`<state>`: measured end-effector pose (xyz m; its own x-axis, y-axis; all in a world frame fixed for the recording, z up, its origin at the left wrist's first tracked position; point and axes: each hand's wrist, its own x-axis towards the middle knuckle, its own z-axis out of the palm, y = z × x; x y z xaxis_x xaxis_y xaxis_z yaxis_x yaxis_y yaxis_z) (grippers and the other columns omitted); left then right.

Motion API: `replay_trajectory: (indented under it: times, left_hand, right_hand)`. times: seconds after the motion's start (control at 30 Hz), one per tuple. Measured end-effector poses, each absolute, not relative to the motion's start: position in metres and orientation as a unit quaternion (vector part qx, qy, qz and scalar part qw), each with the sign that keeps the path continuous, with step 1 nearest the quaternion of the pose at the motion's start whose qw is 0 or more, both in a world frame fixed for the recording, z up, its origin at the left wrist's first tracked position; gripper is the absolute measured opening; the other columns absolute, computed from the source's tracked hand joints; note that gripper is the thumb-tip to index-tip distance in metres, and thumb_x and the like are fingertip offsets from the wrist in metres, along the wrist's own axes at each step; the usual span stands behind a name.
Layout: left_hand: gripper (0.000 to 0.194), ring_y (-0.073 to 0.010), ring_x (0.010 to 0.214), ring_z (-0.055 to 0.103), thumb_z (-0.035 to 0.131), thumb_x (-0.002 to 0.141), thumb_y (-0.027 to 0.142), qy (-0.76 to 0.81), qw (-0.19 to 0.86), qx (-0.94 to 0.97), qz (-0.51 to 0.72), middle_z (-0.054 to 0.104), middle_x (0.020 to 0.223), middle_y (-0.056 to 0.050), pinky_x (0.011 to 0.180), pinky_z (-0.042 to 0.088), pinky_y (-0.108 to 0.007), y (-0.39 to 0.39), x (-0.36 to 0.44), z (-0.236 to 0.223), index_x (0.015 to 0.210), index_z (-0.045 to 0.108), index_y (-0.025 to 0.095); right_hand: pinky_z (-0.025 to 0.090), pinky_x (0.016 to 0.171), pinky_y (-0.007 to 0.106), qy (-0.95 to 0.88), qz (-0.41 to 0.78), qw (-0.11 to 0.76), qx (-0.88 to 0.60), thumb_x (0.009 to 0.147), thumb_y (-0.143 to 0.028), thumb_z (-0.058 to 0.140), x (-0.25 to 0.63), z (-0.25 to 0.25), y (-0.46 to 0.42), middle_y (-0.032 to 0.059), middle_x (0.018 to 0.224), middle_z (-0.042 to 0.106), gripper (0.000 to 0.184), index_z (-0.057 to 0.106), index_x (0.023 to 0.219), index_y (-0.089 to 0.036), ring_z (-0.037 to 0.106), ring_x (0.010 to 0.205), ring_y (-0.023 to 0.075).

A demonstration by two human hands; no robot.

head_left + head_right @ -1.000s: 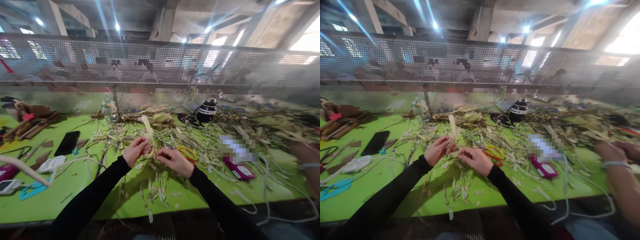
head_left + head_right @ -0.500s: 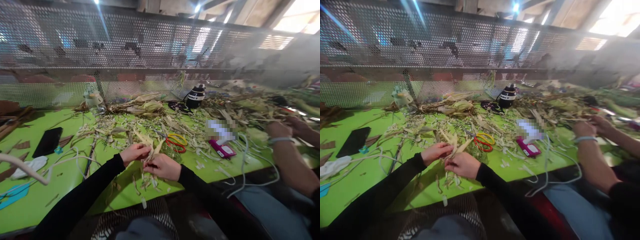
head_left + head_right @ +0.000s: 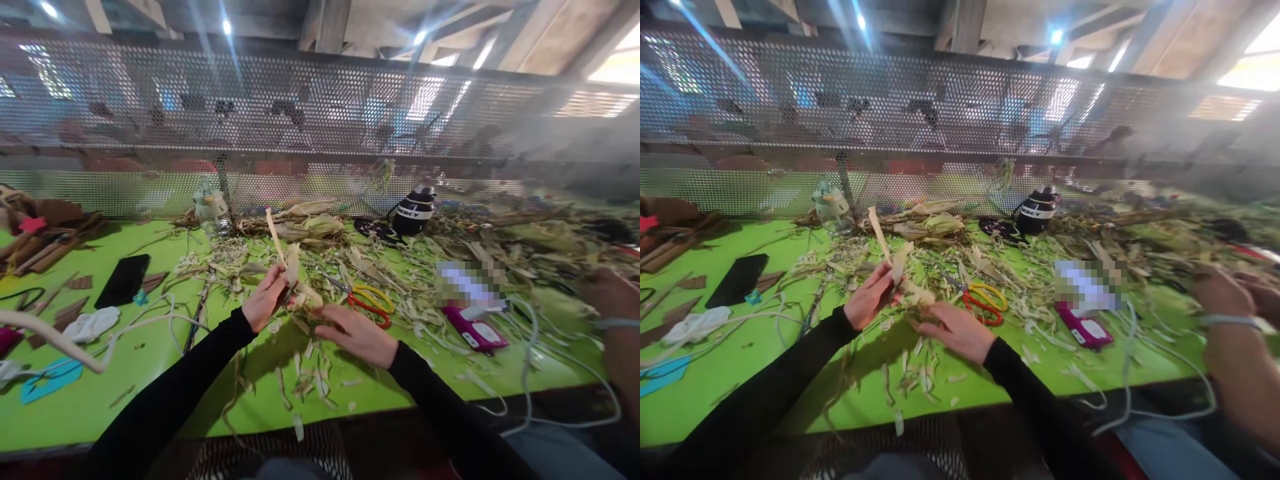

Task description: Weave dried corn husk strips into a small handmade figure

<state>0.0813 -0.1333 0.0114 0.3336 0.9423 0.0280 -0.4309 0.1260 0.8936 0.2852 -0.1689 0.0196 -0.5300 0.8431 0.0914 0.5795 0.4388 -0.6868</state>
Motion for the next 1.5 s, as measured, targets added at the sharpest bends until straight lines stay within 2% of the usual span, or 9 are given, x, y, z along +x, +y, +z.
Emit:
replay_trajectory:
  times: [0.13, 0.27, 0.4, 0.63, 0.83, 0.93, 1.0, 1.1, 1.5]
  left_hand:
    - [0.034, -0.0078, 0.054, 0.053, 0.066, 0.072, 0.043, 0.266, 0.729, 0.431, 0.461, 0.057, 0.071, 0.004, 0.05, 0.038, -0.02, -0.132, 0.084, 0.004, 0.087, 0.046, 0.02]
    - [0.031, -0.0059, 0.054, 0.048, 0.067, 0.072, 0.043, 0.307, 0.723, 0.451, 0.424, 0.053, 0.067, 0.005, 0.052, 0.036, -0.018, -0.133, 0.084, -0.003, 0.082, 0.051, 0.018]
    - [0.027, -0.0065, 0.058, 0.049, 0.065, 0.073, 0.04, 0.322, 0.717, 0.47, 0.402, 0.051, 0.065, 0.004, 0.058, 0.039, -0.019, -0.133, 0.08, -0.002, 0.085, 0.056, 0.018]
    - [0.051, -0.0131, 0.071, 0.06, 0.075, 0.063, 0.047, 0.309, 0.704, 0.502, 0.397, 0.065, 0.086, -0.005, 0.059, 0.042, -0.022, -0.128, 0.076, -0.003, 0.099, 0.058, 0.015]
    - [0.05, -0.0141, 0.072, 0.063, 0.076, 0.064, 0.045, 0.323, 0.71, 0.438, 0.447, 0.068, 0.086, -0.005, 0.064, 0.049, -0.024, -0.126, 0.072, -0.001, 0.101, 0.06, 0.016]
    - [0.044, -0.0147, 0.076, 0.064, 0.075, 0.066, 0.038, 0.326, 0.705, 0.42, 0.469, 0.069, 0.085, -0.005, 0.067, 0.051, -0.024, -0.125, 0.068, 0.005, 0.101, 0.061, 0.016]
    - [0.039, -0.0141, 0.075, 0.065, 0.074, 0.069, 0.035, 0.329, 0.703, 0.407, 0.482, 0.07, 0.086, -0.005, 0.068, 0.052, -0.024, -0.125, 0.066, 0.007, 0.1, 0.061, 0.016]
    - [0.034, -0.0138, 0.071, 0.065, 0.071, 0.072, 0.032, 0.326, 0.707, 0.392, 0.49, 0.07, 0.084, -0.005, 0.067, 0.054, -0.025, -0.125, 0.064, 0.007, 0.099, 0.059, 0.015]
    - [0.018, -0.0191, 0.078, 0.07, 0.06, 0.082, 0.024, 0.246, 0.754, 0.35, 0.498, 0.071, 0.094, -0.011, 0.073, 0.056, -0.031, -0.13, 0.065, 0.015, 0.095, 0.052, 0.015]
  right_hand:
    - [0.047, 0.055, 0.026, -0.677, 0.45, 0.373, -0.448, 0.087, -0.044, 0.052, 0.268, 0.022, -0.16, 0.0069, 0.106, 0.063, 0.039, 0.057, 0.119, -0.024, 0.056, 0.071, 0.0141]
    - [0.042, 0.051, 0.021, -0.562, 0.511, 0.467, -0.452, 0.081, -0.042, 0.06, 0.249, 0.018, -0.155, 0.0001, 0.076, 0.06, 0.04, 0.061, 0.115, -0.02, 0.051, 0.061, 0.01]
    - [0.038, 0.049, 0.021, -0.549, 0.492, 0.485, -0.471, 0.075, -0.042, 0.066, 0.242, 0.013, -0.152, -0.0021, 0.064, 0.056, 0.034, 0.067, 0.099, -0.017, 0.047, 0.055, 0.0088]
    - [0.041, 0.05, 0.023, -0.585, 0.418, 0.482, -0.501, 0.077, -0.048, 0.062, 0.245, 0.022, -0.149, 0.0003, 0.069, 0.06, 0.034, 0.064, 0.091, -0.017, 0.05, 0.057, 0.0108]
    - [0.049, 0.058, 0.027, -0.692, 0.423, 0.319, -0.49, 0.082, -0.047, 0.056, 0.252, 0.021, -0.153, 0.0055, 0.097, 0.066, 0.038, 0.058, 0.107, -0.018, 0.059, 0.067, 0.0138]
    - [0.051, 0.07, 0.031, -0.741, 0.264, 0.229, -0.573, 0.088, -0.041, 0.048, 0.282, 0.023, -0.144, 0.0082, 0.111, 0.064, 0.034, 0.056, 0.113, -0.019, 0.063, 0.082, 0.0171]
    - [0.048, 0.079, 0.032, -0.734, 0.083, 0.09, -0.668, 0.092, -0.031, 0.041, 0.31, 0.024, -0.134, 0.0106, 0.113, 0.063, 0.029, 0.055, 0.112, -0.018, 0.062, 0.091, 0.0188]
    - [0.045, 0.078, 0.035, -0.715, 0.065, -0.009, -0.696, 0.079, -0.025, 0.058, 0.347, 0.021, -0.12, 0.0171, 0.098, 0.067, 0.021, 0.061, 0.095, -0.011, 0.063, 0.09, 0.0276]
    - [0.043, 0.066, 0.031, -0.714, 0.046, -0.118, -0.688, 0.07, -0.022, 0.059, 0.366, 0.02, -0.105, 0.0189, 0.096, 0.067, 0.034, 0.058, 0.101, -0.008, 0.064, 0.086, 0.0285]
